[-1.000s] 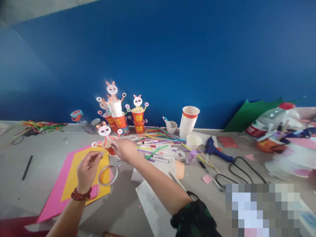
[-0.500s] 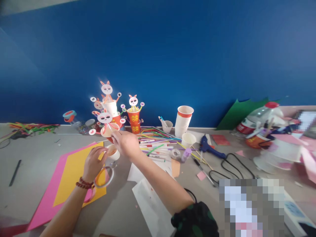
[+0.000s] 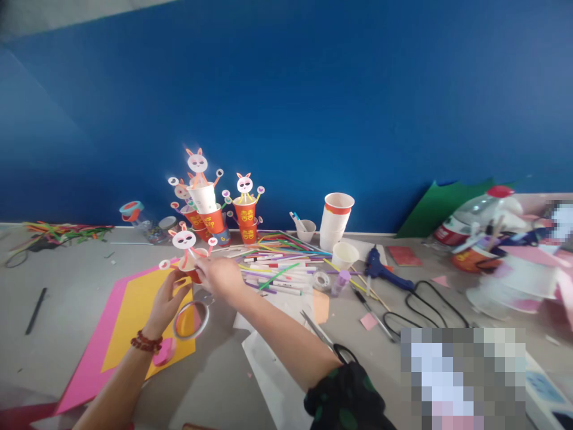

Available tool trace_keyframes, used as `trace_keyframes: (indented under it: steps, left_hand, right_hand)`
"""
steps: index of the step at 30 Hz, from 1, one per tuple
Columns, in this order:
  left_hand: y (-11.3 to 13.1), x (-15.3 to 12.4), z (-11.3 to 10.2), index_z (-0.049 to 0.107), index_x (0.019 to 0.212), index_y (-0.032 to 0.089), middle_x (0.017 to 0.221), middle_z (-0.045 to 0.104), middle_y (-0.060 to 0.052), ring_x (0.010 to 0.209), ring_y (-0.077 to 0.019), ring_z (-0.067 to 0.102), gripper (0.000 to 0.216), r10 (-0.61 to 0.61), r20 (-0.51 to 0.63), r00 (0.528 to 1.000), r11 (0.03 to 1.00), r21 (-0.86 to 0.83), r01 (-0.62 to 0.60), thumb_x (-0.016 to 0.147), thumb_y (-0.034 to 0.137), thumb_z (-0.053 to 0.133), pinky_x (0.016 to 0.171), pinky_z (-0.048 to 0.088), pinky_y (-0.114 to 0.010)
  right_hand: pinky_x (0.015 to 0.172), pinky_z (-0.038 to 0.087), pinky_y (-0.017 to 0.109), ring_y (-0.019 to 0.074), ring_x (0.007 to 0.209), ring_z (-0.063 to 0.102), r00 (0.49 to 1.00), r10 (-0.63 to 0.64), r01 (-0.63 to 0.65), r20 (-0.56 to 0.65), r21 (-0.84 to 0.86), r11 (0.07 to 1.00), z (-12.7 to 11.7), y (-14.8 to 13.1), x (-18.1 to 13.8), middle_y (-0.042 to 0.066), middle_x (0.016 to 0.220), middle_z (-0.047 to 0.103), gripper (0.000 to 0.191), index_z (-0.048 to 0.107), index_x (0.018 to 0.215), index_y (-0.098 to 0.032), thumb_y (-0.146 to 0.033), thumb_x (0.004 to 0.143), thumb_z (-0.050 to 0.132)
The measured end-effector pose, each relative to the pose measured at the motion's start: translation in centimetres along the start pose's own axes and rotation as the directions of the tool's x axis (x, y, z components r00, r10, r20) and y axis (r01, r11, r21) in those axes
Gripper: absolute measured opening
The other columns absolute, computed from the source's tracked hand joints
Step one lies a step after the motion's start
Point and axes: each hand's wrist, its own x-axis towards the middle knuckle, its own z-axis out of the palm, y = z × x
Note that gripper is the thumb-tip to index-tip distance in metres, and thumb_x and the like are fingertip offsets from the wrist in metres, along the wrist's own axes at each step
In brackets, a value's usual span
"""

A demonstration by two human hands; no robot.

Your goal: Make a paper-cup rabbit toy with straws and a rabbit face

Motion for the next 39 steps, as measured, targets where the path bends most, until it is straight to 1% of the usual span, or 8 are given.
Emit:
trace_keyframes:
  steps: [4, 9, 16, 25, 32, 35, 37, 39]
  left_hand:
    - [0.4, -0.4, 0.9, 0.048, 0.125, 0.023, 0.123, 0.062, -0.011, 0.107, -0.0275, 0.065, 0.049, -0.051, 0.108, 0.993, 0.994, -0.093, 0.062, 0.082, 0.042, 0.062, 0.092, 0.053, -0.045]
    - [0.2, -0.4, 2.2, 0.043, 0.125, 0.022, 0.121, 0.06, -0.012, 0.104, -0.0282, 0.066, 0.056, -0.12, 0.088, 0.989, 0.978, -0.161, 0.133, 0.078, 0.042, 0.067, 0.087, 0.056, -0.048]
    - [-0.8, 0.0, 3.2, 0.032, 0.133, 0.02, 0.122, 0.061, -0.016, 0.101, -0.0275, 0.069, 0.072, -0.132, 0.08, 0.988, 0.959, -0.242, 0.147, 0.075, 0.039, 0.072, 0.087, 0.056, -0.045]
    - [-0.8, 0.2, 1.9, 0.028, 0.139, 0.022, 0.126, 0.058, -0.016, 0.108, -0.0288, 0.065, 0.082, -0.175, 0.048, 0.983, 0.956, -0.231, 0.181, 0.074, 0.039, 0.075, 0.092, 0.053, -0.05]
    - [1.9, -5.3, 0.4, 0.045, 0.124, 0.021, 0.117, 0.054, -0.01, 0.106, -0.0267, 0.059, 0.05, -0.002, -0.246, 0.969, 1.0, -0.008, 0.0, 0.083, 0.04, 0.066, 0.094, 0.052, -0.048]
    - [5.5, -8.0, 2.1, 0.051, 0.118, 0.022, 0.114, 0.059, -0.009, 0.109, -0.0268, 0.058, 0.029, 0.168, 0.085, 0.982, 0.977, 0.115, -0.177, 0.091, 0.032, 0.056, 0.098, 0.047, -0.046]
    - [7.9, -9.4, 3.9, 0.051, 0.123, 0.023, 0.117, 0.06, -0.01, 0.113, -0.028, 0.056, 0.034, 0.258, 0.35, 0.901, 0.94, 0.124, -0.318, 0.091, 0.034, 0.057, 0.098, 0.046, -0.045]
    - [9.7, -10.3, 5.7, 0.048, 0.13, 0.022, 0.123, 0.059, -0.012, 0.115, -0.0306, 0.053, 0.045, 0.301, 0.475, 0.827, 0.905, 0.131, -0.405, 0.09, 0.04, 0.059, 0.097, 0.045, -0.047]
  right_hand:
    - [0.069, 0.041, 0.025, 0.0193, 0.083, 0.066, 0.999, 0.011, -0.011, 0.03, -0.017, 1.0, 0.9, 0.0, -0.3, 0.004, 0.094, 0.073, 0.015, 0.066, 0.1, -0.023, -0.027, 0.095, 0.053]
    - [0.068, 0.042, 0.027, 0.0219, 0.081, 0.067, 0.999, 0.027, -0.026, 0.032, -0.018, 0.999, 0.8, 0.1, -1.0, 0.006, 0.092, 0.073, 0.023, 0.065, 0.114, -0.023, -0.03, 0.095, 0.054]
    - [0.066, 0.042, 0.022, 0.0155, 0.075, 0.065, 0.997, 0.08, -0.079, -0.014, 0.059, 0.995, -3.7, 2.2, -4.3, 0.002, 0.091, 0.073, 0.026, 0.066, 0.117, -0.022, -0.026, 0.094, 0.054]
    - [0.074, 0.049, 0.028, 0.0188, 0.082, 0.066, 0.972, 0.232, -0.235, 0.035, 0.124, 0.964, -7.4, 4.5, -17.2, 0.006, 0.092, 0.073, 0.017, 0.069, 0.099, -0.02, -0.022, 0.094, 0.053]
    - [0.087, 0.051, 0.04, 0.0262, 0.102, 0.062, 0.89, 0.409, -0.433, -0.201, -0.096, 0.896, -6.8, 4.8, -27.4, 0.01, 0.108, 0.068, 0.016, 0.063, 0.106, -0.021, -0.025, 0.095, 0.052]
    - [0.088, 0.051, 0.044, 0.0298, 0.104, 0.061, 0.862, 0.448, -0.495, -0.237, -0.199, 0.846, -6.2, 4.8, -29.3, 0.011, 0.113, 0.066, 0.025, 0.06, 0.114, -0.021, -0.033, 0.092, 0.059]
    - [0.089, 0.051, 0.046, 0.0314, 0.105, 0.06, 0.851, 0.469, -0.52, -0.238, -0.248, 0.818, -5.8, 4.9, -29.8, 0.011, 0.116, 0.066, 0.03, 0.058, 0.118, -0.021, -0.033, 0.09, 0.06]
    - [0.088, 0.051, 0.046, 0.0311, 0.105, 0.061, 0.852, 0.468, -0.519, -0.235, -0.256, 0.816, -5.6, 5.0, -29.8, 0.01, 0.116, 0.066, 0.027, 0.059, 0.117, -0.022, -0.03, 0.091, 0.057]
